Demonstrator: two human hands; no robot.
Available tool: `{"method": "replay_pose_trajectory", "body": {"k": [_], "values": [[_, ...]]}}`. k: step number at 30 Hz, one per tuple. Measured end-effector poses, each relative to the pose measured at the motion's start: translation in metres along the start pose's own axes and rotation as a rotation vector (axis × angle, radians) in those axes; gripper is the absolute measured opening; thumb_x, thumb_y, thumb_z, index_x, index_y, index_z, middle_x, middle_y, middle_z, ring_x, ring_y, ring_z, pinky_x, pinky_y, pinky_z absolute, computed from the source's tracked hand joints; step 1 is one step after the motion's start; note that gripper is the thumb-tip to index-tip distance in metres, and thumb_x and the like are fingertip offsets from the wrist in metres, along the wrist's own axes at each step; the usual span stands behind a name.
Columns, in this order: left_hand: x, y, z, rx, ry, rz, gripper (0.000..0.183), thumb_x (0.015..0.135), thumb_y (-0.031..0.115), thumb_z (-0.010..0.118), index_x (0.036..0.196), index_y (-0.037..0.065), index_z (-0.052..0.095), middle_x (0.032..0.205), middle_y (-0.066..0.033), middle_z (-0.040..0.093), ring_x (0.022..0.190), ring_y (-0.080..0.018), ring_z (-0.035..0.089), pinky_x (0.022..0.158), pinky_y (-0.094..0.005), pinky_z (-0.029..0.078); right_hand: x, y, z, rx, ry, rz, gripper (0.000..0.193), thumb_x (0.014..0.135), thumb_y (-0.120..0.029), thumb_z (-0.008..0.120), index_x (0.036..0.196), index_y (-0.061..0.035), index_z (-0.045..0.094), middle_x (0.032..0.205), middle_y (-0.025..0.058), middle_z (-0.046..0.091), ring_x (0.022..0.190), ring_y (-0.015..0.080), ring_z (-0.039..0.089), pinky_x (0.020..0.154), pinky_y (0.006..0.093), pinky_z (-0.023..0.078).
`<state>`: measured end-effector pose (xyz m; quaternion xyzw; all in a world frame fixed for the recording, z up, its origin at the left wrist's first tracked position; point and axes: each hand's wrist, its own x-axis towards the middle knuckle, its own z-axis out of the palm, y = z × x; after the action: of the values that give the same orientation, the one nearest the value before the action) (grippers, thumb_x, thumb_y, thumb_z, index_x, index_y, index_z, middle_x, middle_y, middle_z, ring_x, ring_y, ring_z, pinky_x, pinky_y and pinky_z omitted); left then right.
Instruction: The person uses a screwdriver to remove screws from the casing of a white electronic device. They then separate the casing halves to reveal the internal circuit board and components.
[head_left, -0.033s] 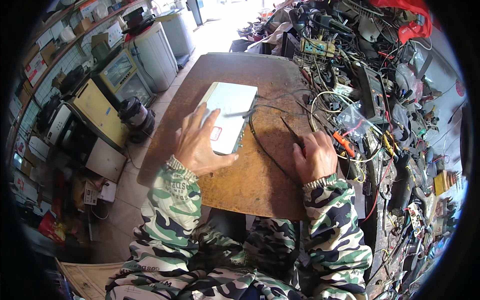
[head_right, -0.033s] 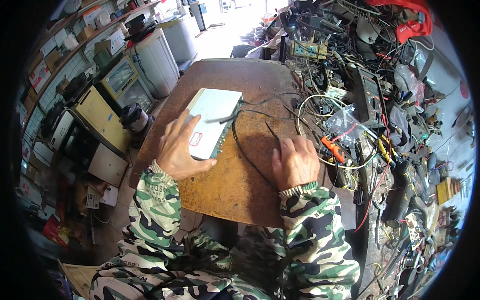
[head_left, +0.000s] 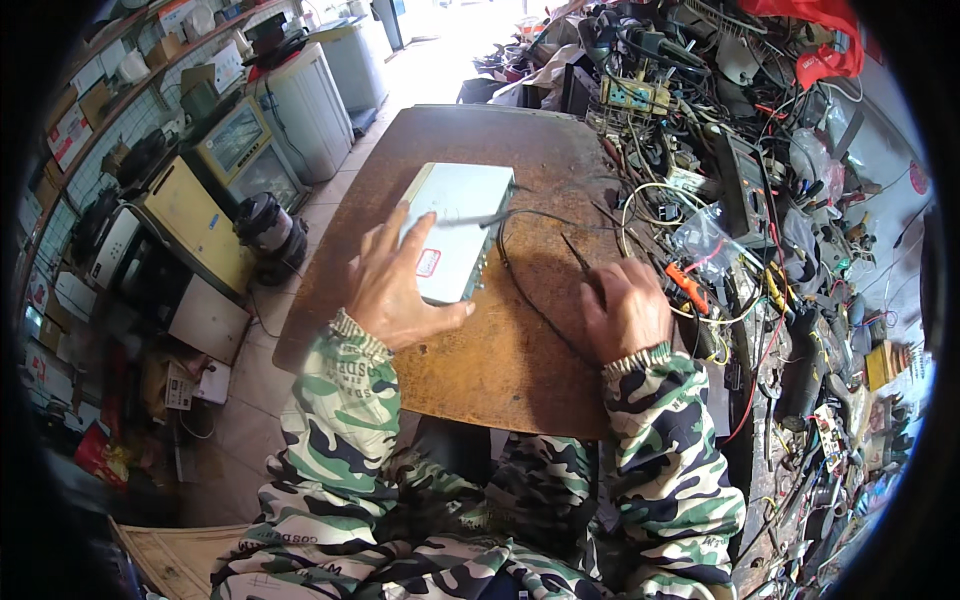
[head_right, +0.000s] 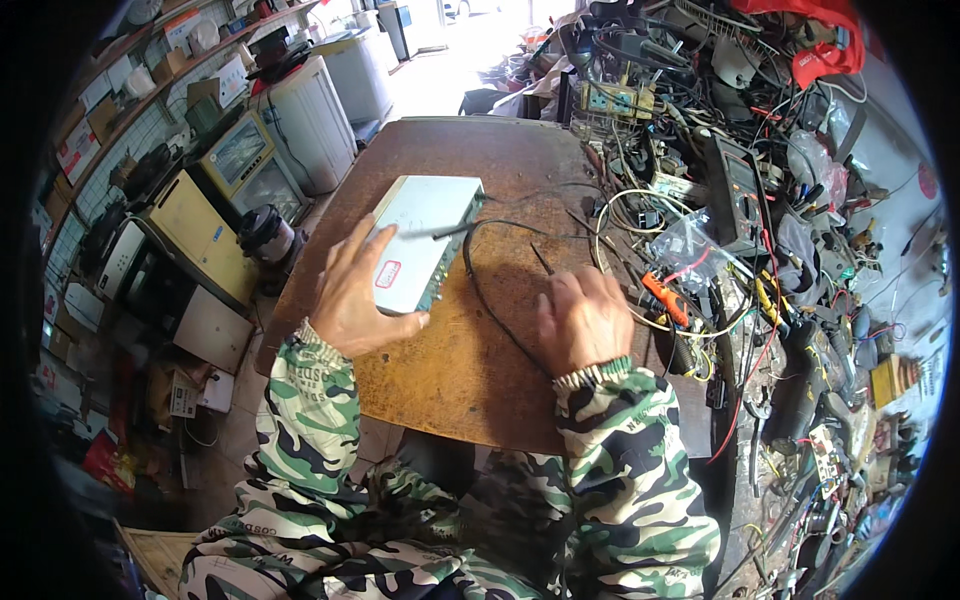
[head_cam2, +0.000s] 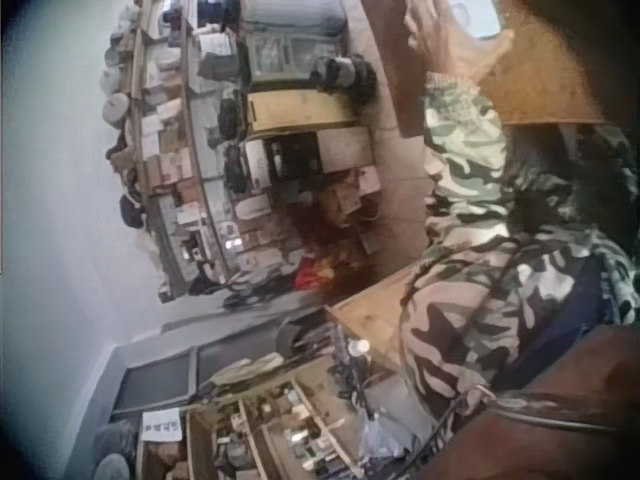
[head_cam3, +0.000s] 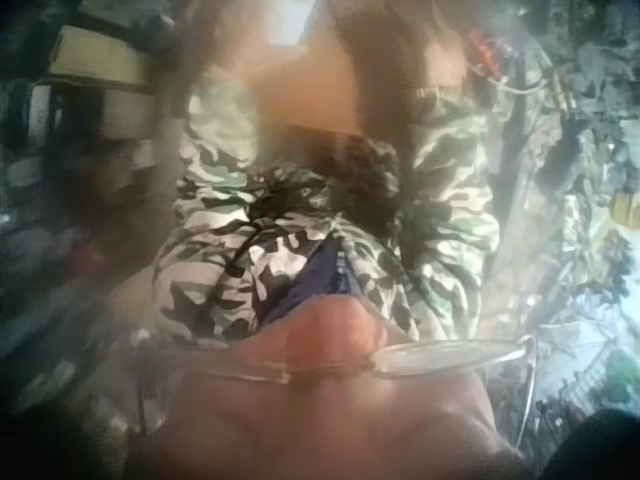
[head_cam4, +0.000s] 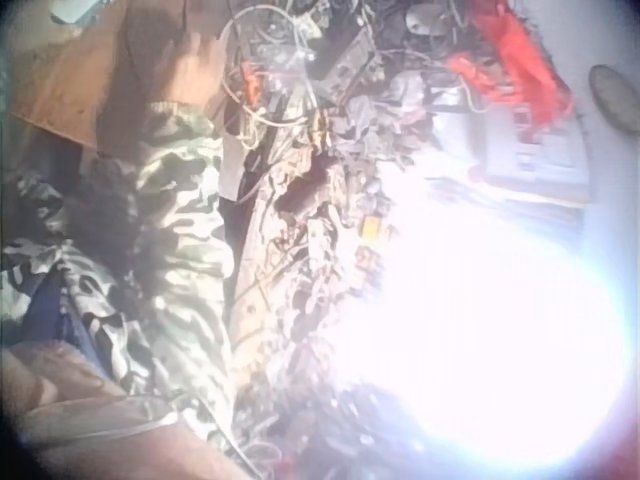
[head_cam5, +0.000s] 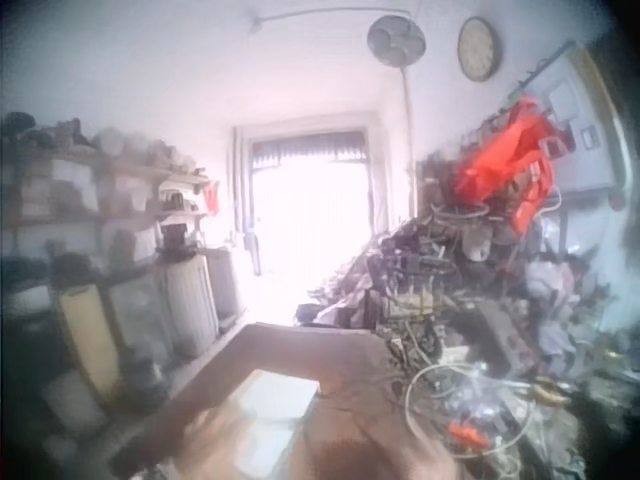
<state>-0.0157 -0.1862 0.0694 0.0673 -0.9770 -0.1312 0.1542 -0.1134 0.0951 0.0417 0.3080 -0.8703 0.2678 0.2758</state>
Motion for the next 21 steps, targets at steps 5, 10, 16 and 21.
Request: {"method": "replay_pose_trajectory", "body": {"k": [5,10,16,21], "values": [[0.004,-0.030,-0.006,-0.397,0.226,0.081,0.102,0.073,0.046,0.082,0.148,-0.012,0.043,0.145,-0.0335,0.052,0.135,-0.0443,0.053,0.114,-0.0502,0.043,0.047,-0.017,0.047,0.113,-0.342,0.000,0.014,0.086,-0.018,0.072,0.091,-0.0052,0.074,0.095,0.0189,0.072,0.086,0.0427,0.071,0.079,0.0509,0.058],[0.011,-0.042,-0.005,-0.515,0.168,0.005,0.107,0.080,0.060,0.074,0.156,-0.006,0.037,0.143,-0.0303,0.051,0.134,-0.0363,0.052,0.111,-0.0479,0.045,0.065,-0.023,0.061,0.265,-0.467,0.036,0.016,0.086,-0.014,0.070,0.098,-0.0070,0.078,0.099,0.0209,0.072,0.093,0.0430,0.071,0.083,0.0496,0.057],[0.005,-0.045,-0.009,-0.730,0.197,-0.089,0.108,0.080,0.063,0.075,0.149,-0.012,0.042,0.140,-0.0372,0.053,0.129,-0.0447,0.057,0.109,-0.0513,0.048,0.073,-0.037,0.067,0.188,-0.486,-0.091,0.020,0.086,-0.009,0.067,0.102,-0.0075,0.079,0.102,0.0222,0.073,0.103,0.0415,0.070,0.090,0.0475,0.057],[0.006,-0.057,-0.005,-1.017,0.228,-0.182,0.115,0.081,0.072,0.073,0.153,-0.011,0.039,0.139,-0.0328,0.055,0.128,-0.0363,0.059,0.106,-0.0460,0.049,0.081,-0.015,0.073,0.155,-0.577,-0.084,0.035,0.080,-0.005,0.075,0.114,-0.0035,0.078,0.098,0.0176,0.075,0.092,0.0358,0.074,0.082,0.0420,0.059]]}}
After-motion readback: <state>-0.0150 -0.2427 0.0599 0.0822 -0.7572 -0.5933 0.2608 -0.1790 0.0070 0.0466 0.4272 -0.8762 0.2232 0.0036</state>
